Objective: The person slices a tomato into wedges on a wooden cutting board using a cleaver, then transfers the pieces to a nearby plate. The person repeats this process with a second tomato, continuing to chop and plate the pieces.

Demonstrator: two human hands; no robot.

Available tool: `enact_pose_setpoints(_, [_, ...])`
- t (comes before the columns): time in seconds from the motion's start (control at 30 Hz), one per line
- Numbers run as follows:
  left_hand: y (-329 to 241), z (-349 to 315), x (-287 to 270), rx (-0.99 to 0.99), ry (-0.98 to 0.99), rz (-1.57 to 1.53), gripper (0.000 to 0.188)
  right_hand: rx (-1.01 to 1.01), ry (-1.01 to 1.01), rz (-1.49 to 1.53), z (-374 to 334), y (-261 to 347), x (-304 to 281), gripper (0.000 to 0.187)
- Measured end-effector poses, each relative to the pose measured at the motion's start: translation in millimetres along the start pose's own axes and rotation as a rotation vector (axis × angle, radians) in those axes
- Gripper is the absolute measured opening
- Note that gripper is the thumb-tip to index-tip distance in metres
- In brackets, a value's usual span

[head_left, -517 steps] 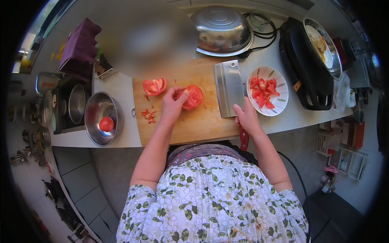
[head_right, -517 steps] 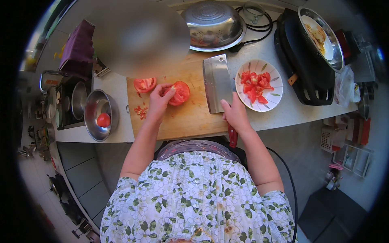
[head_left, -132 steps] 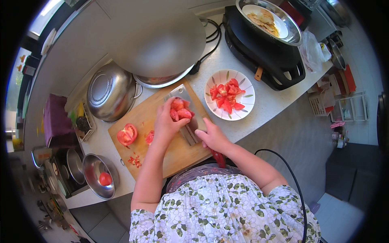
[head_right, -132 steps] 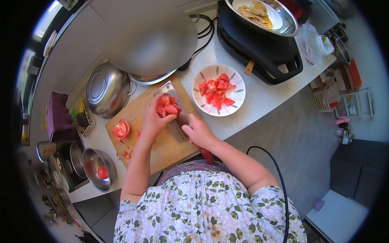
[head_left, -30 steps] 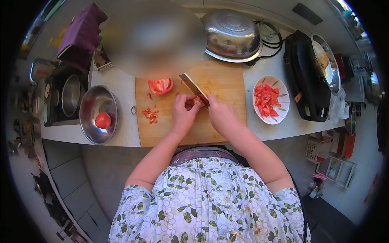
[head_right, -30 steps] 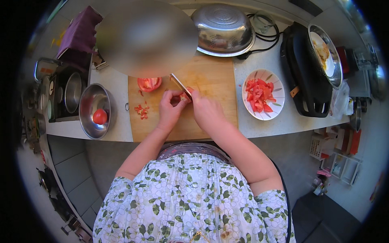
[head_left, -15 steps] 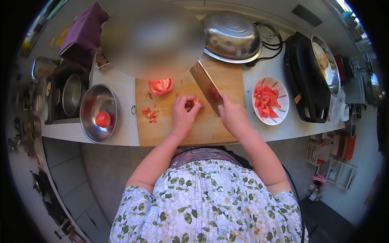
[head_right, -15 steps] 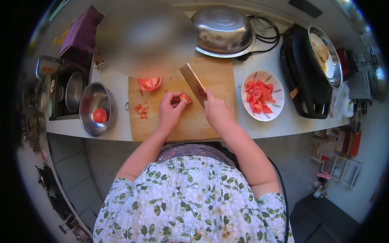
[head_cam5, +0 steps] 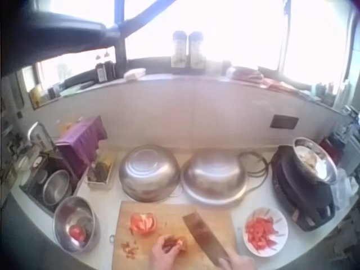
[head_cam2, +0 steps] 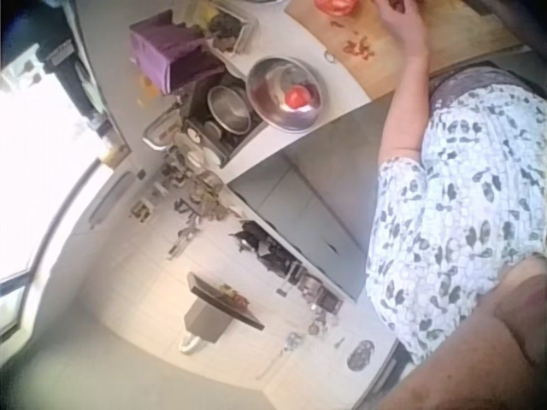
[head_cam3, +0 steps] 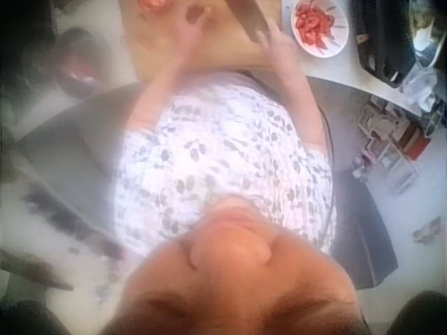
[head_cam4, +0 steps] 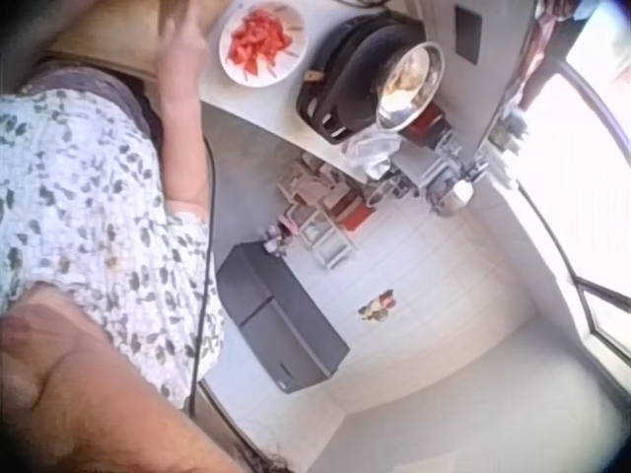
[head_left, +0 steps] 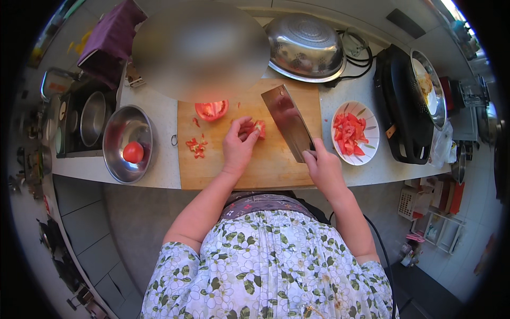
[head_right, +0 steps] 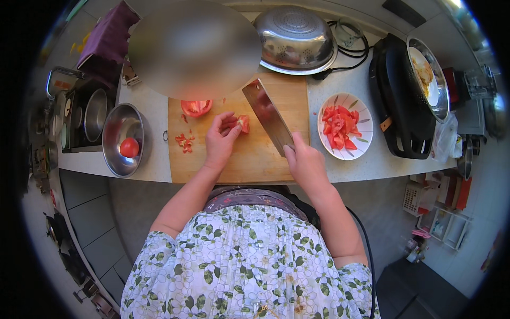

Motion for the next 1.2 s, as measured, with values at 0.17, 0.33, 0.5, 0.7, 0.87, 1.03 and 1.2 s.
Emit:
enact_pose_setpoints(0.17, [-7,0,0,-0.016,0.013,0.023,0.037,0.014,0.008,0.056,-13,-2,-1,0.023])
enact_pose_setpoints(0.33, [-2,3,-3,0.003,0.012,0.033,0.038,0.05,0.033,0.087,-20,-7,4,0.022])
enact_pose_setpoints(0.5, [-7,3,-5,0.003,0.054,0.084,0.04,0.077,0.037,0.137,-24,-9,9,0.023])
enact_pose_setpoints(0.7, [-3,1,-6,0.089,0.056,0.217,0.032,0.085,0.037,0.146,-25,-10,9,0.022])
enact_pose_setpoints(0.87, [-3,-4,-2,-0.135,0.07,-0.045,0.026,0.059,0.029,0.129,-27,1,3,0.022])
enact_pose_setpoints(1.03, [-2,-6,-1,-0.176,0.079,-0.107,0.021,-0.027,0.03,0.001,-26,18,-3,0.022])
enact_pose_setpoints(1.2, [-2,-7,1,-0.179,0.076,-0.094,0.021,-0.046,0.059,-0.081,-26,23,-4,0.021])
Point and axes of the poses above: each hand's wrist, its own z-axis towards the middle knuckle, its own x-axis out of the palm, y = z × x, the point moved 3 cm from there along z, towards the middle knuckle, and after that the axes turned 3 degrees about y, right-handed, at the moved point
